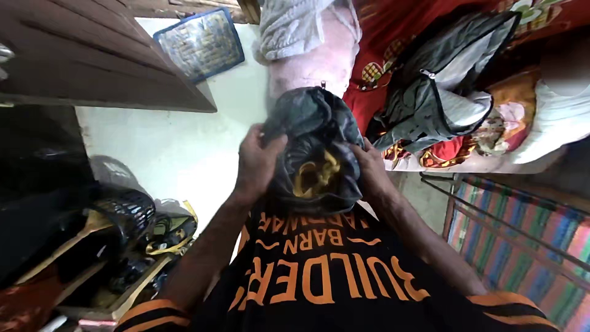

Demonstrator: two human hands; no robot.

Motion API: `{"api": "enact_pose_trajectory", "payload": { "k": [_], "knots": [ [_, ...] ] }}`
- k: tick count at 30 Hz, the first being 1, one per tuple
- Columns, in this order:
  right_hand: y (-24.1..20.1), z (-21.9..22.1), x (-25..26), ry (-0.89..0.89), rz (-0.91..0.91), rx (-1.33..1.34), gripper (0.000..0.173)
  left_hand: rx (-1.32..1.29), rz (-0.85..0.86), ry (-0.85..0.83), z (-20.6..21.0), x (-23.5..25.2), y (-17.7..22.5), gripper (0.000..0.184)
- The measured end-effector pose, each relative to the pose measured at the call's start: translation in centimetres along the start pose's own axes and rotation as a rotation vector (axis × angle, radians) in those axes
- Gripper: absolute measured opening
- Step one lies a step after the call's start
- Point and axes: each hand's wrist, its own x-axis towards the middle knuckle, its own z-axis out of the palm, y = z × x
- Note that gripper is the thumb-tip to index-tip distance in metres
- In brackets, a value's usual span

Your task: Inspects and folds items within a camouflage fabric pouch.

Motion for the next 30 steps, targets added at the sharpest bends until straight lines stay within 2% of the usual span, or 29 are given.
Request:
{"api": "enact_pose_trajectory", "payload": {
  "k": [1, 3, 6, 8, 10, 11, 12, 14, 17, 19, 20, 22, 24, 26, 27, 29, 30],
  "knots": [
    [-0.1, 0.1, 0.1, 0.014, 0.010, 0.020, 0.033, -0.040, -0.016, 0.001, -0.3, 1.0, 0.7, 0.039],
    [1.7, 0.2, 1.9, 0.064, -0.008, -0.042, 0.041, 0.016, -0.049, -0.017, -0.8, 3.5, 0.2, 0.040],
    [4.3, 0.1, 3.4, 0.158, -0.095, -0.372, 0.058, 0.230, -0.039, -0.096, -0.6, 6.0, -1.6, 0.044],
    [4.5, -0.2, 2.4, 0.261, -0.206, -0.647, 0.067, 0.330, 0.011, -0.160, -1.1, 5.6, -1.6, 0.054],
    [4.7, -0.5, 0.6, 0.416, -0.420, -0.826, 0.078, 0.385, 0.058, -0.266, -2.4, 4.1, -0.7, 0.071],
    [4.4, -0.4, 0.1, 0.460, -0.572, -0.894, 0.075, 0.417, 0.094, -0.309, -3.0, 4.0, -0.3, 0.076],
    [4.0, 0.0, -0.3, 0.455, -0.720, -0.957, 0.065, 0.461, 0.135, -0.336, -3.6, 4.0, -0.1, 0.077],
    [3.9, 1.6, -0.3, 0.358, -0.880, -1.083, 0.042, 0.585, 0.217, -0.354, -4.5, 4.0, 0.2, 0.068],
    [4.7, 5.3, 1.2, 0.109, -0.784, -1.229, 0.034, 0.690, 0.419, -0.291, -4.4, 4.1, 0.5, 0.030],
    [5.6, 8.6, 2.0, 0.013, -0.683, -1.246, 0.025, 0.652, 0.566, -0.210, -3.2, 4.1, 0.6, 0.017],
    [6.0, 10.3, 2.4, -0.035, -0.628, -1.254, 0.018, 0.627, 0.614, -0.192, -2.6, 4.2, 0.3, 0.015],
    [6.4, 12.5, 2.8, -0.213, -0.438, -1.234, 0.019, 0.614, 0.654, -0.209, -2.2, 4.3, -1.9, 0.016],
    [7.7, 12.6, 3.3, -0.379, -0.417, -1.059, 0.022, 0.643, 0.619, -0.267, -3.2, 4.7, -4.6, 0.021],
    [8.6, 11.2, 2.6, -0.542, -0.437, -0.923, 0.032, 0.643, 0.589, -0.335, -4.7, 4.6, -6.4, 0.024],
    [7.8, 10.1, 1.7, -0.596, -0.386, -0.912, 0.038, 0.627, 0.614, -0.357, -5.3, 4.3, -7.1, 0.024],
    [5.0, 7.7, -0.1, -0.603, -0.331, -0.930, 0.041, 0.617, 0.648, -0.409, -5.9, 4.2, -8.0, 0.020],
    [3.5, 6.5, -0.8, -0.573, -0.347, -0.912, 0.036, 0.630, 0.653, -0.429, -6.1, 4.2, -8.3, 0.019]
  ]
}}
